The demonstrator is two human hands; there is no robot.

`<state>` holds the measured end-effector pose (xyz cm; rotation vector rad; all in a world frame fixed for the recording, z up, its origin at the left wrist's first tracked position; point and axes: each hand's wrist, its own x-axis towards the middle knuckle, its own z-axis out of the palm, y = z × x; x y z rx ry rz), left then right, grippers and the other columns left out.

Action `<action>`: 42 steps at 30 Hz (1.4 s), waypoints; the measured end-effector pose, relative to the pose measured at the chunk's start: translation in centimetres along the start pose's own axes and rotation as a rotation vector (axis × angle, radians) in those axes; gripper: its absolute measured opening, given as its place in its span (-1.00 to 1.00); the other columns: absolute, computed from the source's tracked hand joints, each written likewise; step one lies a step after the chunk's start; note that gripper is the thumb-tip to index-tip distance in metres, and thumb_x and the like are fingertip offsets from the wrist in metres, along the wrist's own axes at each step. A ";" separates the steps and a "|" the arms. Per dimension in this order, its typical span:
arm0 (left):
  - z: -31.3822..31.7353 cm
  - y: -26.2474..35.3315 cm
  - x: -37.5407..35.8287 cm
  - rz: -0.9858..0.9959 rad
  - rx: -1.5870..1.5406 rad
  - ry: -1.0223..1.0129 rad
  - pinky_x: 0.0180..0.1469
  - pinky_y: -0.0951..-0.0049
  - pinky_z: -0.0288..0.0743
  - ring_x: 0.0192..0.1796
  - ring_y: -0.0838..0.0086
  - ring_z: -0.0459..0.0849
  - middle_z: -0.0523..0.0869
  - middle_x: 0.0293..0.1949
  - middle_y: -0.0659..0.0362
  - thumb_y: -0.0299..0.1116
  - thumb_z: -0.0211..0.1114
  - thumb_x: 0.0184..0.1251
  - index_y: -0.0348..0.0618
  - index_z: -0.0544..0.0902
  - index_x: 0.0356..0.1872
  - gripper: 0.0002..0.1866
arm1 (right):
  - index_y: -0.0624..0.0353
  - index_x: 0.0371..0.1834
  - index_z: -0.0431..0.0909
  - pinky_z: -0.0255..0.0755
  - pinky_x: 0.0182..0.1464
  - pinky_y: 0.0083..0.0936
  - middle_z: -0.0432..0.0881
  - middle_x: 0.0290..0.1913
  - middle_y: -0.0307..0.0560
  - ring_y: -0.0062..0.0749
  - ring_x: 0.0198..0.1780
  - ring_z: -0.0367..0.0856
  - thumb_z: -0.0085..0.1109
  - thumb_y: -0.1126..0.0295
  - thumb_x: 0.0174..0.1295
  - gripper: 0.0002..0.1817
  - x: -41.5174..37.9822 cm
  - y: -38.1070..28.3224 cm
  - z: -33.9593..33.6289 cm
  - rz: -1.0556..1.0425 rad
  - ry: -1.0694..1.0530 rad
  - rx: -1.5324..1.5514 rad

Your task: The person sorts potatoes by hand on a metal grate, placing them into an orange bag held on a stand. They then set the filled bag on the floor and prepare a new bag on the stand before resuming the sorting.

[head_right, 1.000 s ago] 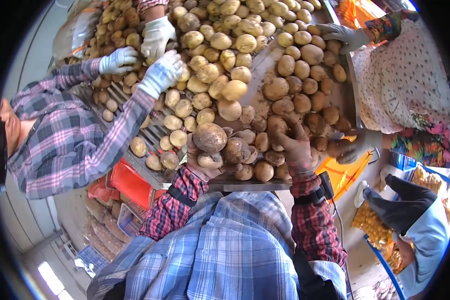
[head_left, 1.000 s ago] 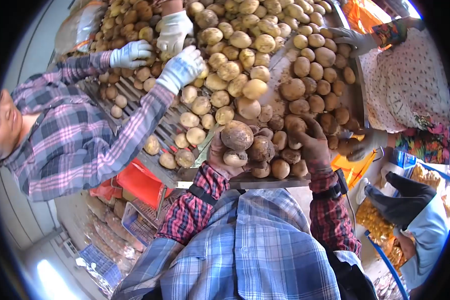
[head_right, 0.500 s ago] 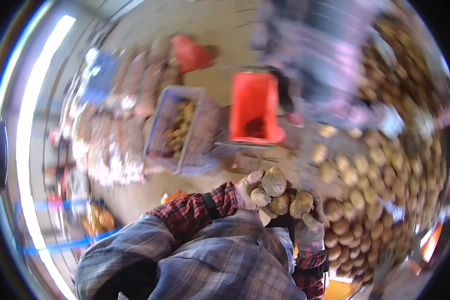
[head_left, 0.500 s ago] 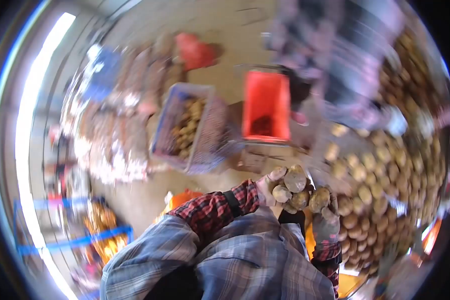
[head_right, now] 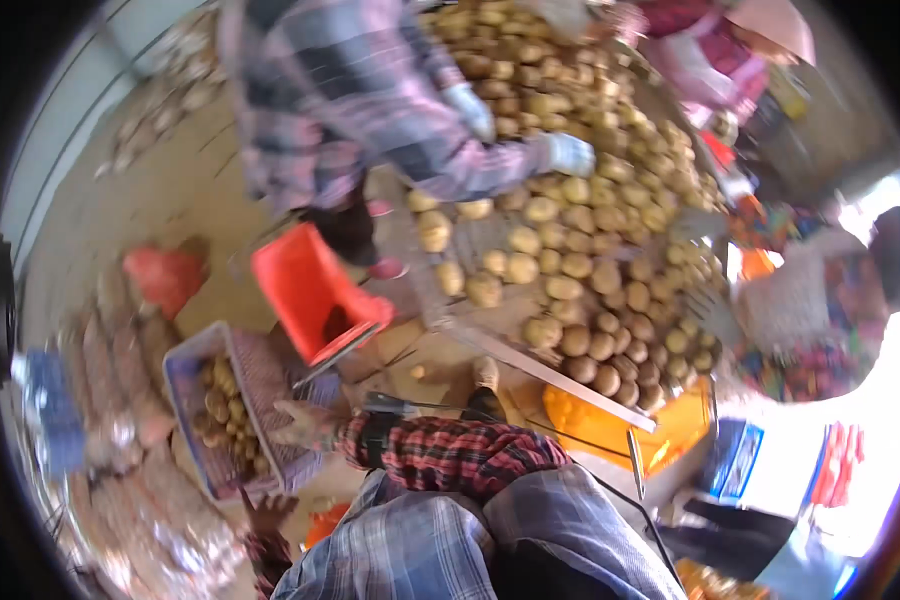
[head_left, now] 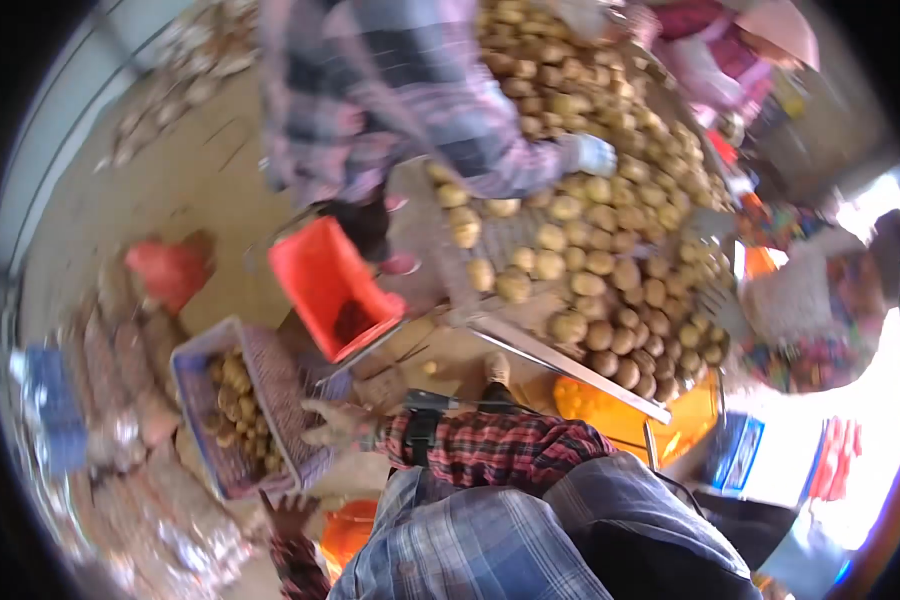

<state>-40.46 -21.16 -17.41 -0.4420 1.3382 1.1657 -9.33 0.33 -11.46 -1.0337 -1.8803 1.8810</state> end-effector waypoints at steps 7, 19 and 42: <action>22.4 -3.9 -2.0 -0.015 0.646 -0.272 0.19 -0.06 0.47 0.19 0.17 0.53 0.54 0.28 0.09 0.16 0.19 0.42 0.05 0.46 0.30 -0.42 | -0.03 0.14 0.67 0.48 0.30 -0.33 0.58 0.19 -0.04 -0.15 0.23 0.57 0.19 0.32 0.25 -0.63 -16.7 6.1 -15.4 -0.175 0.539 -0.066; 64.0 -29.5 -11.0 -0.157 1.440 -1.329 0.29 0.41 0.47 0.25 0.48 0.57 0.61 0.23 0.19 -0.21 0.24 0.56 -0.21 0.42 0.42 -0.47 | 0.30 0.29 0.50 0.48 0.24 -0.44 0.67 0.12 -0.06 -0.35 0.13 0.63 0.27 0.42 0.32 -0.52 -39.6 4.8 -52.4 0.015 1.616 -0.002; 78.7 -41.2 -10.2 -0.286 0.631 -0.888 0.07 0.17 0.63 0.08 0.32 0.69 0.69 0.08 0.11 -0.03 0.22 0.53 -0.13 0.59 0.22 -0.55 | 0.16 0.27 0.48 0.43 0.19 0.00 0.59 0.13 0.18 0.08 0.14 0.56 0.44 0.03 0.06 -0.27 -37.4 5.3 -55.9 0.279 1.159 -0.741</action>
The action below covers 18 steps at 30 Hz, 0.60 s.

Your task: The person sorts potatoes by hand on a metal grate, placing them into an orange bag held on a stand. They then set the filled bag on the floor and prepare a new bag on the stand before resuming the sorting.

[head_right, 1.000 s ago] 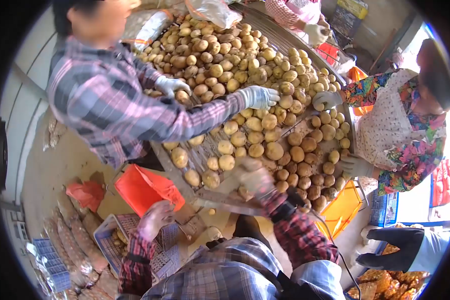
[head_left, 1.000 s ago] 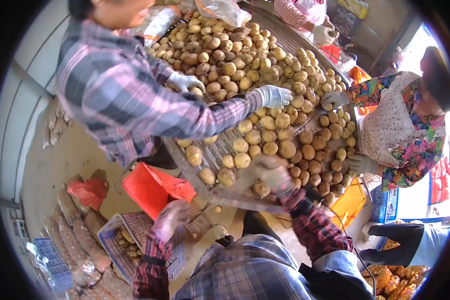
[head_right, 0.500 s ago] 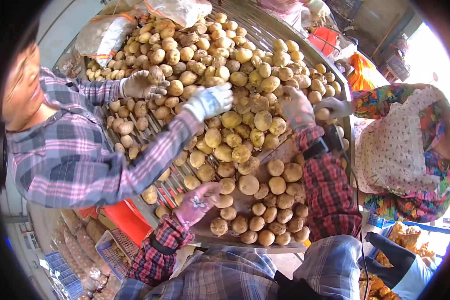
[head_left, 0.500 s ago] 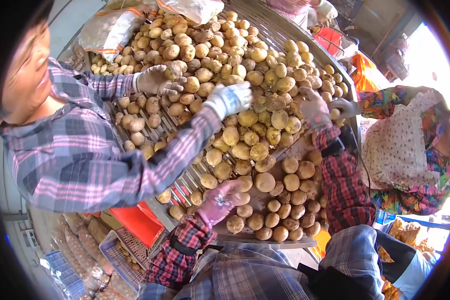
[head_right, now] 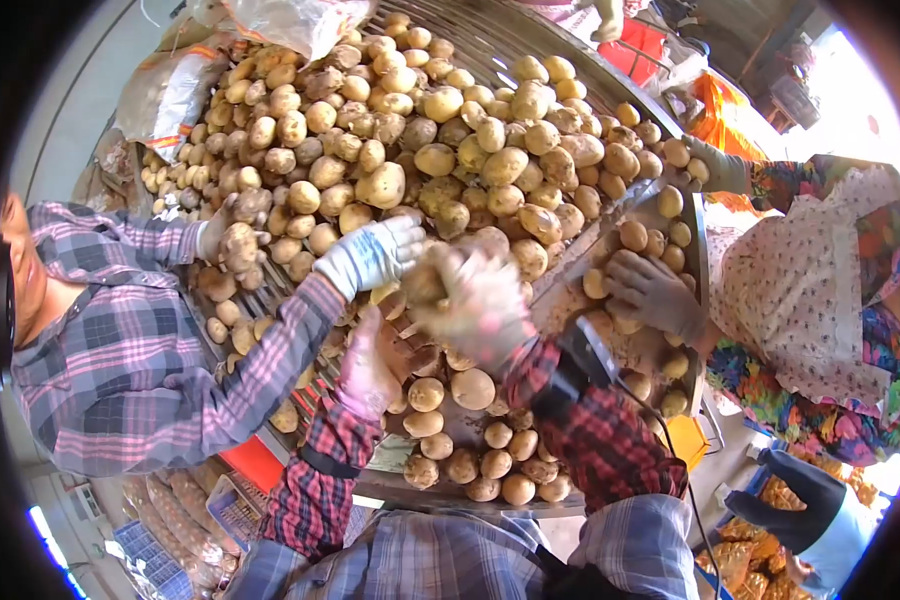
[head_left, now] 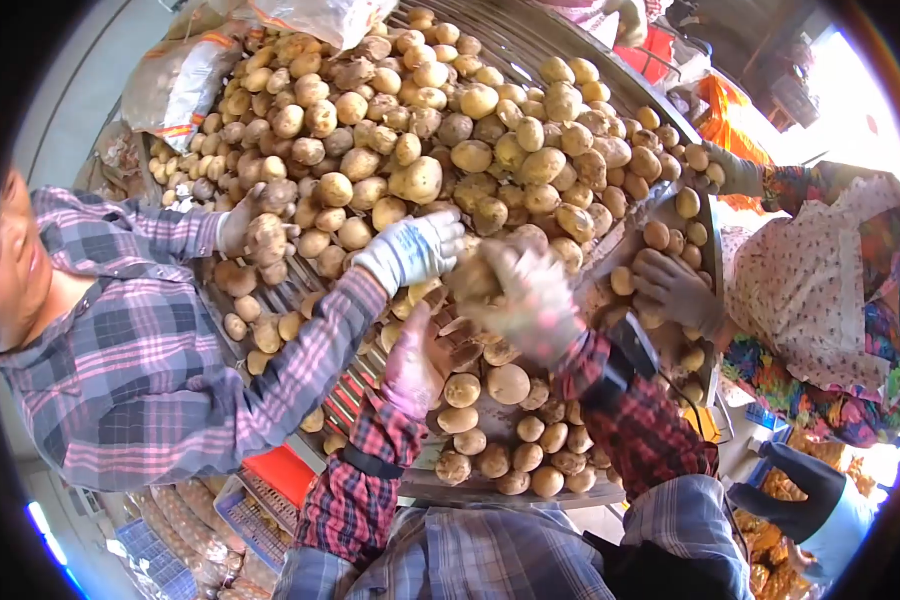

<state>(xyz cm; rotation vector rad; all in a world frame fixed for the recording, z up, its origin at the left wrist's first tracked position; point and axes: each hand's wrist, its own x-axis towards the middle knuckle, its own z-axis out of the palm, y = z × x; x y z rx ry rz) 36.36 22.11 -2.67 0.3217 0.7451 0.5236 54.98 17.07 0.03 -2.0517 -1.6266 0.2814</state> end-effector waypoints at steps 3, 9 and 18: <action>-2.1 -1.2 1.3 -0.051 -0.012 0.070 0.05 0.12 0.61 0.13 0.20 0.66 0.64 0.09 0.10 0.04 0.18 0.53 -0.15 0.54 0.25 -0.49 | 0.11 0.36 0.35 0.38 0.26 0.01 0.57 0.10 0.23 0.11 0.19 0.53 0.41 -0.05 0.08 -0.18 -1.2 5.3 1.0 0.030 0.081 0.041; -1.6 -2.0 0.7 -0.106 -0.077 0.096 -0.04 0.09 0.68 0.07 0.09 0.70 0.67 0.03 0.06 -0.01 0.12 0.57 -0.21 0.52 0.27 -0.50 | 0.16 0.15 0.55 0.52 0.12 -0.16 0.64 0.05 0.20 0.11 0.10 0.60 0.41 0.03 0.09 -0.39 1.8 13.1 -0.2 0.428 0.094 -0.132; -2.7 -2.5 0.6 -0.032 0.173 -0.112 0.11 0.18 0.65 0.10 0.22 0.69 0.65 0.06 0.01 -0.28 -0.02 0.53 -0.26 0.34 0.46 -0.46 | 0.19 -0.05 0.65 0.57 -0.13 -0.21 0.68 -0.32 0.09 -0.02 -0.23 0.70 0.45 0.16 0.08 -0.56 -1.2 7.6 -1.2 0.124 0.037 0.309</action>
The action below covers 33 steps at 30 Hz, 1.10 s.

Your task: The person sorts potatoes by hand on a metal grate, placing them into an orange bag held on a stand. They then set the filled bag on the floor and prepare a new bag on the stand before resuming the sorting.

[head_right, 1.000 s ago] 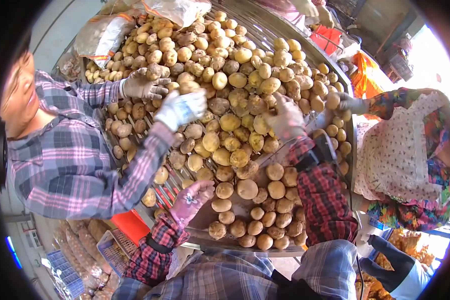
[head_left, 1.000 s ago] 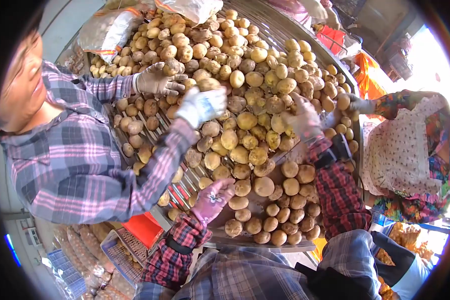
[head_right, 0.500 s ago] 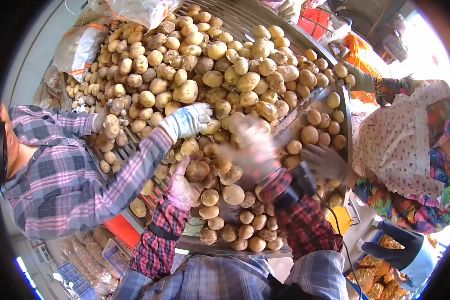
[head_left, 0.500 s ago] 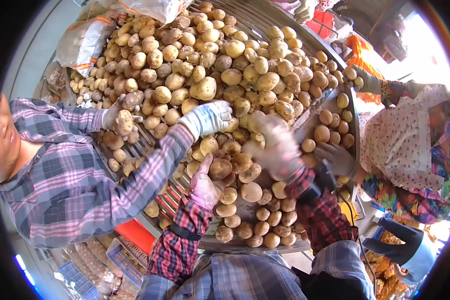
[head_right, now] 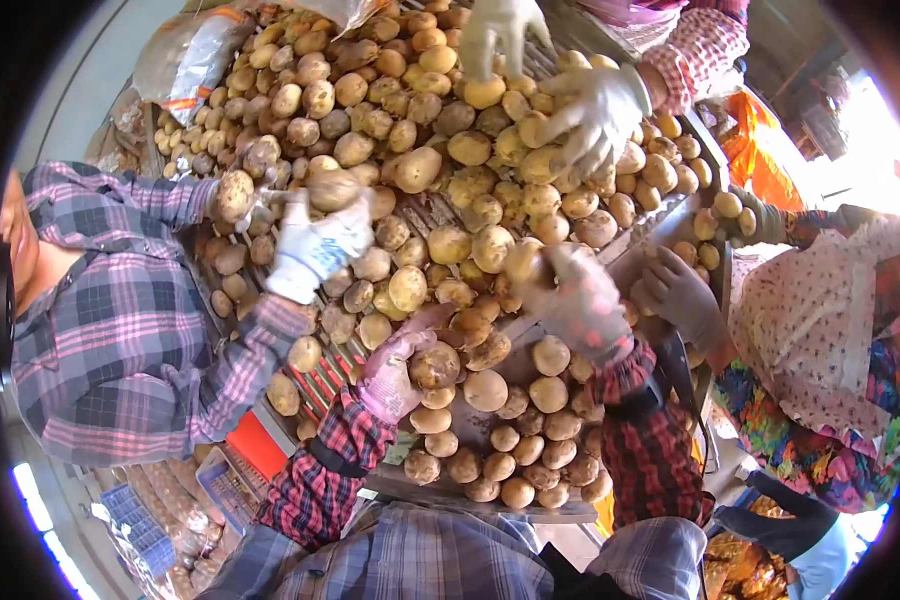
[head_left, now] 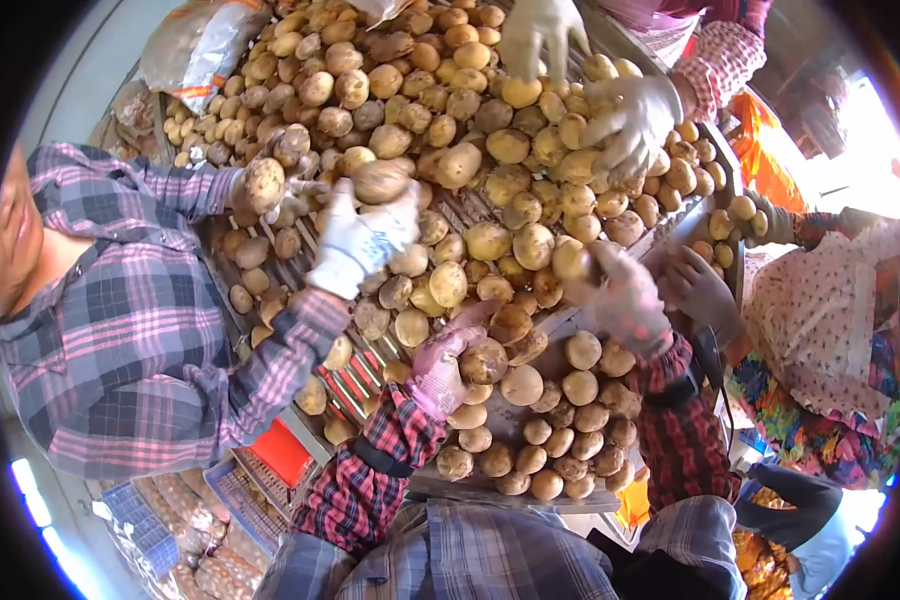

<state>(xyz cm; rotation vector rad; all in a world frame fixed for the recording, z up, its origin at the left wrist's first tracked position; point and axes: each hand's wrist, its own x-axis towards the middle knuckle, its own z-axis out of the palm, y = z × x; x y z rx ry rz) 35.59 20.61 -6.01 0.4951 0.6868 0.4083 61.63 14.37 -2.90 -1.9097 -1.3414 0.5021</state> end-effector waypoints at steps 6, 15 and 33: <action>-3.1 -0.3 -0.8 0.041 0.134 0.076 0.14 0.22 0.63 0.10 0.34 0.68 0.67 0.06 0.05 -0.22 0.01 0.58 -0.27 0.38 0.43 -0.49 | 0.07 0.05 0.64 0.61 -0.13 -0.33 0.69 -0.13 0.06 -0.17 -0.15 0.71 0.32 -0.07 0.24 -0.50 2.7 -4.4 0.3 -0.277 -0.376 -0.256; -5.5 0.4 -3.4 0.063 0.008 0.179 0.15 0.30 0.66 0.07 0.35 0.72 0.71 0.05 0.08 -0.29 0.02 0.53 -0.31 0.41 0.41 -0.49 | 0.18 0.17 0.47 0.58 0.12 -0.13 0.50 0.20 0.26 0.11 0.17 0.59 0.31 0.34 0.08 -0.46 10.9 -0.5 7.2 0.030 -0.336 -0.644; -6.3 0.2 -5.2 -0.024 -0.486 -0.117 0.17 0.08 0.63 0.20 0.16 0.64 0.60 0.26 0.03 -0.02 0.23 0.52 -0.12 0.42 0.39 -0.42 | 0.01 0.28 0.55 0.33 0.45 0.15 0.56 0.35 -0.06 -0.18 0.22 0.64 0.36 0.13 0.26 -0.47 13.8 -6.3 5.7 -0.130 -0.194 -0.307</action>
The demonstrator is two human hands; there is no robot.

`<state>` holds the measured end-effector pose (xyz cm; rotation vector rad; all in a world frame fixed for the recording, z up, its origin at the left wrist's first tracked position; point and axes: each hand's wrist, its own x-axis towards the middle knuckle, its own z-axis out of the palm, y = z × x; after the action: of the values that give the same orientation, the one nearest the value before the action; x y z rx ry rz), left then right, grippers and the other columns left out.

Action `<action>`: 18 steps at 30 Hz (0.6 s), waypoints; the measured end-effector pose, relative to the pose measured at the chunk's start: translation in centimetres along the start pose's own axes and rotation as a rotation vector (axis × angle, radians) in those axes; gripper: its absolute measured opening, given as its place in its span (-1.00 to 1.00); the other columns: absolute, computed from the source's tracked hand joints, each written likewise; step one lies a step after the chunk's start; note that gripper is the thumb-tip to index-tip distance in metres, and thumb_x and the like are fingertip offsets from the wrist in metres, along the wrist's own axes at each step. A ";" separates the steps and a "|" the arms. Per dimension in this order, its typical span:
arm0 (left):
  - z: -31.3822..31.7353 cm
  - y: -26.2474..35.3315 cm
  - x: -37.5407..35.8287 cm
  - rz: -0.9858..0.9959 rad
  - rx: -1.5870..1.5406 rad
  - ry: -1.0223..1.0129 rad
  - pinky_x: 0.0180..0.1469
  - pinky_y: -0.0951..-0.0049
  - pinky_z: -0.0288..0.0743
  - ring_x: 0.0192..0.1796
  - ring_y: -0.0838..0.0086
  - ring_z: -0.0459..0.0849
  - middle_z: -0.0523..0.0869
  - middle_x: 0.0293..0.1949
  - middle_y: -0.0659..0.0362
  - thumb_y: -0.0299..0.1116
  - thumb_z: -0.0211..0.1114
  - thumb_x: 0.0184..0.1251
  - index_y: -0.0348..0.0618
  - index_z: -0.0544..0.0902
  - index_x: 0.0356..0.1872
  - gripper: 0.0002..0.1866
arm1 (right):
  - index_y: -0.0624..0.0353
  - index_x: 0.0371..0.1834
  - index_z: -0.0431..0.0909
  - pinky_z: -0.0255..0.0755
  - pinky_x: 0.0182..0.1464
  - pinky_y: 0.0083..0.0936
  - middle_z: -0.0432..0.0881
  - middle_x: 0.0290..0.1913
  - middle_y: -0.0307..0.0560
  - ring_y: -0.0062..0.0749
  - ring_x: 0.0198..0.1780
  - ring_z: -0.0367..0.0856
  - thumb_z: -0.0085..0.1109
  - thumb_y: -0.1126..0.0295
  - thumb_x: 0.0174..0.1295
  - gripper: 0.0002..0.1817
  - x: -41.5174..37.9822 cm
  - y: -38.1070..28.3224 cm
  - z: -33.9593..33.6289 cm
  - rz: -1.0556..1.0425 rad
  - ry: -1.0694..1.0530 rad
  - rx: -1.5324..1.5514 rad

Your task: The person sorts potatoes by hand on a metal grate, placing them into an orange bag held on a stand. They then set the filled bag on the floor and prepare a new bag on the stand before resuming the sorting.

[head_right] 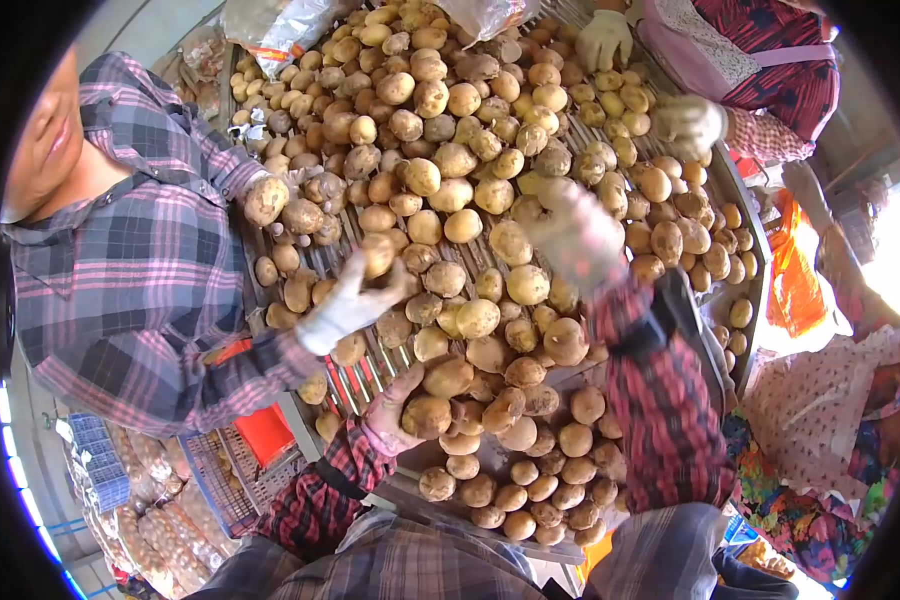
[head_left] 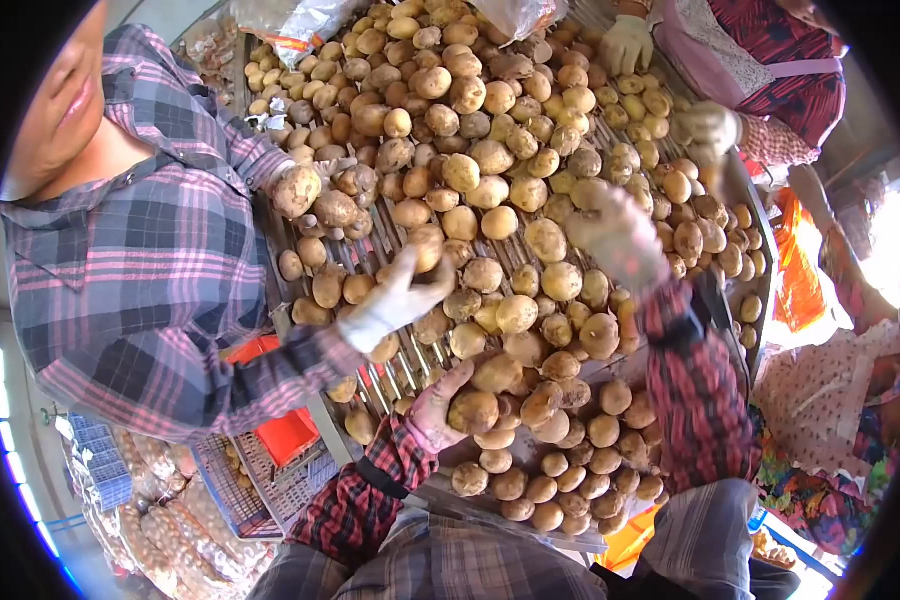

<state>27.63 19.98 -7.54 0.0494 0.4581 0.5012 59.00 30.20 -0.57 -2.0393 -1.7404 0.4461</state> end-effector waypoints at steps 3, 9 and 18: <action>-2.0 -0.5 -0.4 0.012 -0.149 -0.014 0.17 -0.10 0.62 0.27 0.11 0.61 0.56 0.31 0.01 -0.05 0.24 0.51 -0.13 0.39 0.41 -0.41 | 0.14 0.22 0.57 0.45 0.33 -0.22 0.63 0.22 0.15 0.04 0.29 0.56 0.23 0.06 0.24 -0.45 8.2 3.5 0.6 0.164 0.077 -0.356; -2.8 0.1 -1.3 0.114 -0.105 -0.021 0.02 -0.05 0.62 0.14 -0.01 0.67 0.59 0.26 -0.03 0.12 0.25 0.44 -0.12 0.42 0.40 -0.31 | 0.23 0.20 0.57 0.49 0.24 -0.18 0.69 0.11 0.21 0.07 0.21 0.61 0.29 0.10 0.09 -0.38 12.1 3.4 2.4 0.241 -0.221 -0.596; -2.6 2.0 -2.3 0.204 -0.133 -0.185 0.08 0.03 0.67 0.50 -0.07 0.32 0.13 0.60 0.03 0.23 0.41 0.23 0.00 0.38 0.46 -0.14 | 0.10 0.21 0.54 0.67 -0.13 -0.32 0.68 -0.02 0.05 -0.29 -0.09 0.72 0.37 -0.09 0.20 -0.37 -4.6 -6.9 3.5 -0.491 -0.375 0.034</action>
<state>23.83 20.53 -8.58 0.0140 0.2387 0.7196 50.64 26.91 -0.18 -1.4894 -2.3443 0.7175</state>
